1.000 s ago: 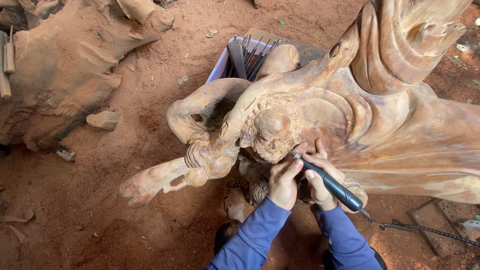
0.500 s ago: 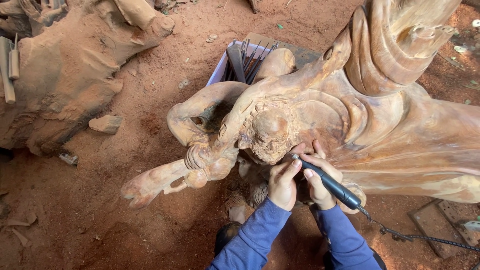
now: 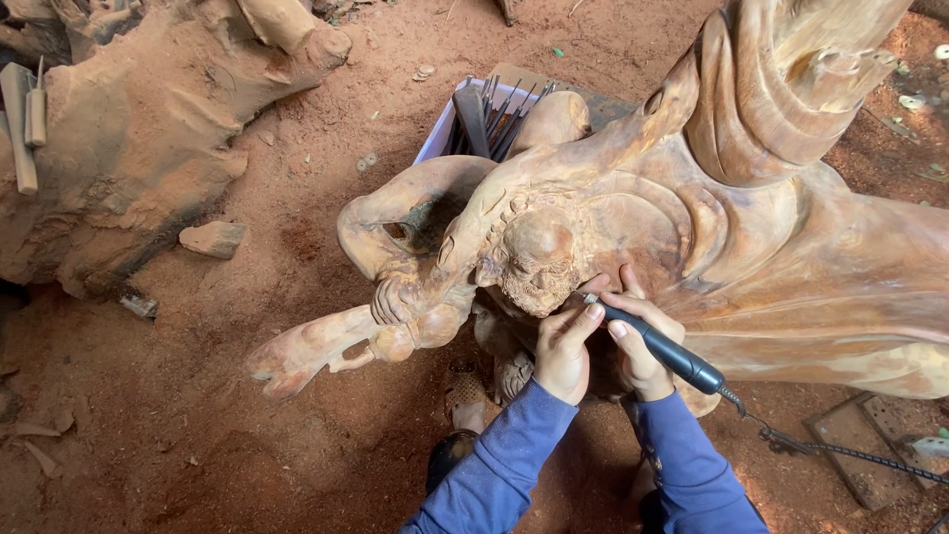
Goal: The person uses a rotary carving tool to refine the facial features of a wooden sculpture, focusing on the beard and cheek area. The camera briefly pans to show the surrounding workspace before returning to the carving action.
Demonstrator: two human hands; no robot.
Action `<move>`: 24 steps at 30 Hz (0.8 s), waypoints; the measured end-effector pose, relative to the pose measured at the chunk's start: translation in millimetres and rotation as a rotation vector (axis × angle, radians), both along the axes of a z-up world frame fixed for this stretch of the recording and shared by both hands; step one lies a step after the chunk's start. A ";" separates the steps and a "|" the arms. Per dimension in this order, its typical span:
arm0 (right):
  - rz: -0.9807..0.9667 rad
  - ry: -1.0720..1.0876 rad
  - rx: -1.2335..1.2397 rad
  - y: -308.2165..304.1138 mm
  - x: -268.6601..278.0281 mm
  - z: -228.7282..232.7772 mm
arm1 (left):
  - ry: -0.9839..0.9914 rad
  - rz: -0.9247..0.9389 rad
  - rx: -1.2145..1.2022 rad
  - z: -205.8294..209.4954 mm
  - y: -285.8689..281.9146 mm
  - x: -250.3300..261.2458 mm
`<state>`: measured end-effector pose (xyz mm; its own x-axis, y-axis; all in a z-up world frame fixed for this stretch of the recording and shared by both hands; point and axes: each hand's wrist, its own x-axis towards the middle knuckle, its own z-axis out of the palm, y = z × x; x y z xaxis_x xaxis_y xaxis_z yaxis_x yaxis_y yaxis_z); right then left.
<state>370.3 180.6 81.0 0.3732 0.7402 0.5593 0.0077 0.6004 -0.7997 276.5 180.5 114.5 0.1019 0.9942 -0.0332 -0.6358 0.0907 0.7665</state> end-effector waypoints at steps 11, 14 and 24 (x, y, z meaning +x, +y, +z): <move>-0.047 0.012 -0.035 2.0 -2.0 -2.3 | -0.021 0.037 -0.019 -1.7 1.3 1.9; -0.049 0.008 -0.045 2.6 -1.5 -1.9 | -0.013 0.038 -0.011 -4.6 2.3 3.4; -0.016 0.053 -0.053 -3.5 3.5 -12.5 | 0.093 0.022 -0.048 10.8 -6.9 0.8</move>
<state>373.8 177.0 68.5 0.4127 0.7619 0.4992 -0.0261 0.5577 -0.8296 277.2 173.7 125.3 0.0746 0.9932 -0.0895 -0.5640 0.1161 0.8176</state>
